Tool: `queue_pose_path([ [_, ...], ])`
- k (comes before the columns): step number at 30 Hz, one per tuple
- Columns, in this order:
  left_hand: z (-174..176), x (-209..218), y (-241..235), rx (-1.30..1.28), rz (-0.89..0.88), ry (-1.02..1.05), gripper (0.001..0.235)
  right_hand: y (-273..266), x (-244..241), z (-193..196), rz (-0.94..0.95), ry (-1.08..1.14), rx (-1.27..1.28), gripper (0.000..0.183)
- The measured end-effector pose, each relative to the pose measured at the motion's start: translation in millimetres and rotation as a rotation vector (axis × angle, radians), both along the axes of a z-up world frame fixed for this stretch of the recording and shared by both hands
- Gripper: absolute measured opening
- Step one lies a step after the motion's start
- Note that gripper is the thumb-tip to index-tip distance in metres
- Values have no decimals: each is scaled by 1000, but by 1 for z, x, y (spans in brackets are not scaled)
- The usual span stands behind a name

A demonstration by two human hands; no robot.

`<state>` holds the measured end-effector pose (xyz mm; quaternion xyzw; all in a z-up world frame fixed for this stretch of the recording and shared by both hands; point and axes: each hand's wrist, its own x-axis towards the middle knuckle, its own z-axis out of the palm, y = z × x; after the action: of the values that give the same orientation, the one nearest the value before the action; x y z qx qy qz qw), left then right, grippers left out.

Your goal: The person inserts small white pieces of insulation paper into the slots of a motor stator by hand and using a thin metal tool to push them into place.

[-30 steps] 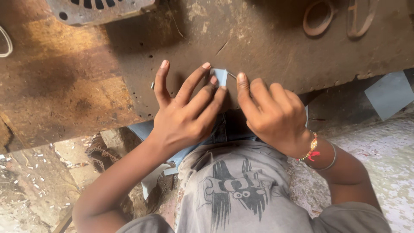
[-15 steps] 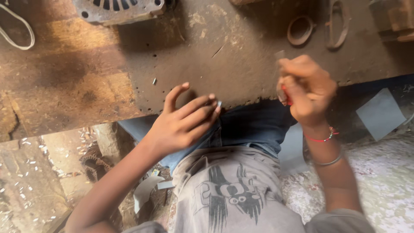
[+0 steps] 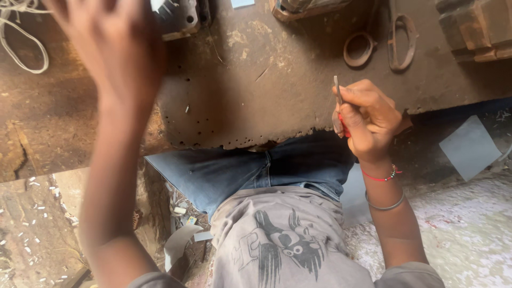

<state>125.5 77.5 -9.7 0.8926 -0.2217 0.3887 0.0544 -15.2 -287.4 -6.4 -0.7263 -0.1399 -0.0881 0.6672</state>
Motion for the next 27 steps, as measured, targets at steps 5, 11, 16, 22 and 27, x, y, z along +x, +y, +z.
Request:
queue_pose_path([
  [5,9,-38,-65,-5,-184,292,51,1,-1,-1,-17,-8,-21,16],
  [11,12,-61,-118,183,-69,344,47,1,-6,-2,-37,0,-2,16],
  [16,10,-120,-101,-134,-345,523,19,0,-5,-2,-28,-21,-35,17],
  [22,11,-131,-81,-192,-367,645,40,6,-8,3,-58,-43,-146,13],
  [27,8,-134,-81,-73,-339,553,41,18,-16,30,-26,-154,-606,25],
])
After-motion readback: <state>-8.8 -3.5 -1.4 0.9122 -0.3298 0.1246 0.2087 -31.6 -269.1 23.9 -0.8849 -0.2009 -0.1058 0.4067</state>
